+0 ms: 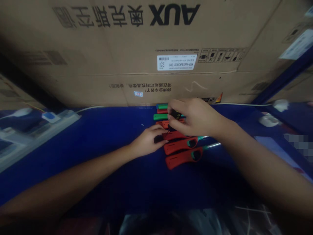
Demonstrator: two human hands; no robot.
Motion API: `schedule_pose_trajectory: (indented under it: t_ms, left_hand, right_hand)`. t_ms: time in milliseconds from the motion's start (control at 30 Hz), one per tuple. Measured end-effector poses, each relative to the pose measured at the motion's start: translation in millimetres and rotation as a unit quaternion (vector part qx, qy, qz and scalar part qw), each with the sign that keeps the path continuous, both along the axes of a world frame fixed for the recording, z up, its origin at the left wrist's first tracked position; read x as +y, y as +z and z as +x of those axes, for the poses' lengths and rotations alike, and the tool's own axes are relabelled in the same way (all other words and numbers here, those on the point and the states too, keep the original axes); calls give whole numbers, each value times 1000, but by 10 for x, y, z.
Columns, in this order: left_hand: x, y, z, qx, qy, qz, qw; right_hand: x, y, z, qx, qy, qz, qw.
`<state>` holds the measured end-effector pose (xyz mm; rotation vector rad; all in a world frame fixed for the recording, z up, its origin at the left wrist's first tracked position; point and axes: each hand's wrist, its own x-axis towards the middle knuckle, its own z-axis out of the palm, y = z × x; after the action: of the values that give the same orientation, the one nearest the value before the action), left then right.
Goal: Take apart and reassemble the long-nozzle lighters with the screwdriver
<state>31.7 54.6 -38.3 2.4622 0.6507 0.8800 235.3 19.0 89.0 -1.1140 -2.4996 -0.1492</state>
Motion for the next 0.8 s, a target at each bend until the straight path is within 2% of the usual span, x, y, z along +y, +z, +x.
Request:
schedule_pose_trajectory:
  t_ms: [167,300,367,533,667,800]
  left_hand:
    - [2,-6,-5,0,4,0,1000]
    - [0,-7,2,-3,6,1,1000]
    - [-2,-2,7,-3,6,0,1000]
    - [-2,7,9,-11,-7,-1,1000]
    - [2,0,3,-3,-7,-1,1000]
    - [0,-10,-9,3,-7,3,1000]
  right_hand:
    - [-9,-13,-14,-12,-14,0,1000]
    - [6,-21,-58,-35,-90,7,995]
    - [7,5,-95,-39,-105,-4,994]
    - [-19,142,-230,-76,-79,-62,992]
    - [17,143,-291,-99,-91,-18,991]
    - [82,66,-228,-70,-47,-10,996]
